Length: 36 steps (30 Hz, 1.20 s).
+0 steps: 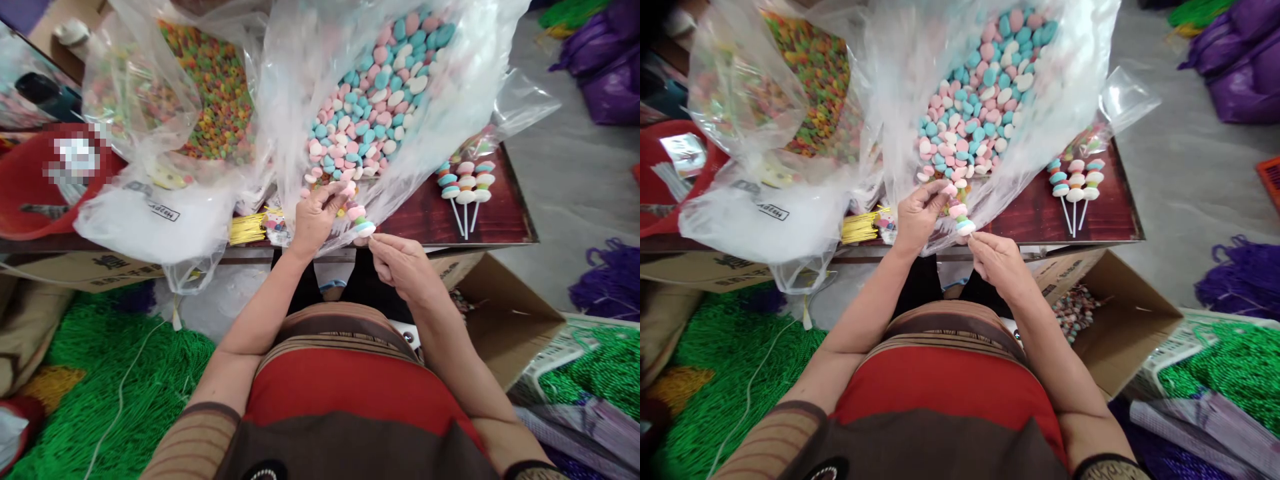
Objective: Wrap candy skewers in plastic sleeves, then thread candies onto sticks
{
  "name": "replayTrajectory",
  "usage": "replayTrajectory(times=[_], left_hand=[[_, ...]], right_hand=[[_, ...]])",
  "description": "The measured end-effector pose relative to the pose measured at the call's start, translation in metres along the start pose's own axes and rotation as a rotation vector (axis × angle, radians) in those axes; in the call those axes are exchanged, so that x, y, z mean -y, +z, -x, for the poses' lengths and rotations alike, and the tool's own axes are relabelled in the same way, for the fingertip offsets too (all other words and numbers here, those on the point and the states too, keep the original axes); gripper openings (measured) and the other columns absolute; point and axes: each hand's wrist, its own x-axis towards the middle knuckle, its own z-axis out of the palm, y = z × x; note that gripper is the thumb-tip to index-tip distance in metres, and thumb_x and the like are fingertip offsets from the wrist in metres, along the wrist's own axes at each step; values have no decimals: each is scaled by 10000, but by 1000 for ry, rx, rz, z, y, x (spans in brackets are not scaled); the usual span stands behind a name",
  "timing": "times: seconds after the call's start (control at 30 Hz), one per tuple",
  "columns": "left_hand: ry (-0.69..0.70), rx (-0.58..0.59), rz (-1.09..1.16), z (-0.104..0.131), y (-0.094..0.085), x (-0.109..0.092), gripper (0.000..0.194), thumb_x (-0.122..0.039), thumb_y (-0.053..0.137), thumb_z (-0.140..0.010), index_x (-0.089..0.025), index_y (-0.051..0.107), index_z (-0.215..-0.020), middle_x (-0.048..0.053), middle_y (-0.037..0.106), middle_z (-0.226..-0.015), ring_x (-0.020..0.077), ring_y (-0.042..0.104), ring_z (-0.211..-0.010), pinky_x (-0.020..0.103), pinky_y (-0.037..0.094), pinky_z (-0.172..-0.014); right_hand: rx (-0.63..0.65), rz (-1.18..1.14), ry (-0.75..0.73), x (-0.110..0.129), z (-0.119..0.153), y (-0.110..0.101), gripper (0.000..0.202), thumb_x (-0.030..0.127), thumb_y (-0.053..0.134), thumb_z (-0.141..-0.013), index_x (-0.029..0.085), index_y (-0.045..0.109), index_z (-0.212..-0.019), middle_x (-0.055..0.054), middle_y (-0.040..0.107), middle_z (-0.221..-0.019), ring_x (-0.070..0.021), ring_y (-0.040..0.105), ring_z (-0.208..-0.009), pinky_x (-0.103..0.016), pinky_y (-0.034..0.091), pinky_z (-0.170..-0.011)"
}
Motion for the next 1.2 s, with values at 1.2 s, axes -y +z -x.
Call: replayTrajectory(times=[1.2], left_hand=[[-126, -110, 125, -8, -17, 14, 423, -546, 622, -975, -254, 725, -1264, 68, 792, -1207, 212, 752, -1090, 344, 621, -937]], right_hand=[[-593, 433, -106, -27, -35, -96, 255, 275, 512, -775, 201, 727, -891, 33, 548, -555, -149, 449, -516, -292, 365, -551]])
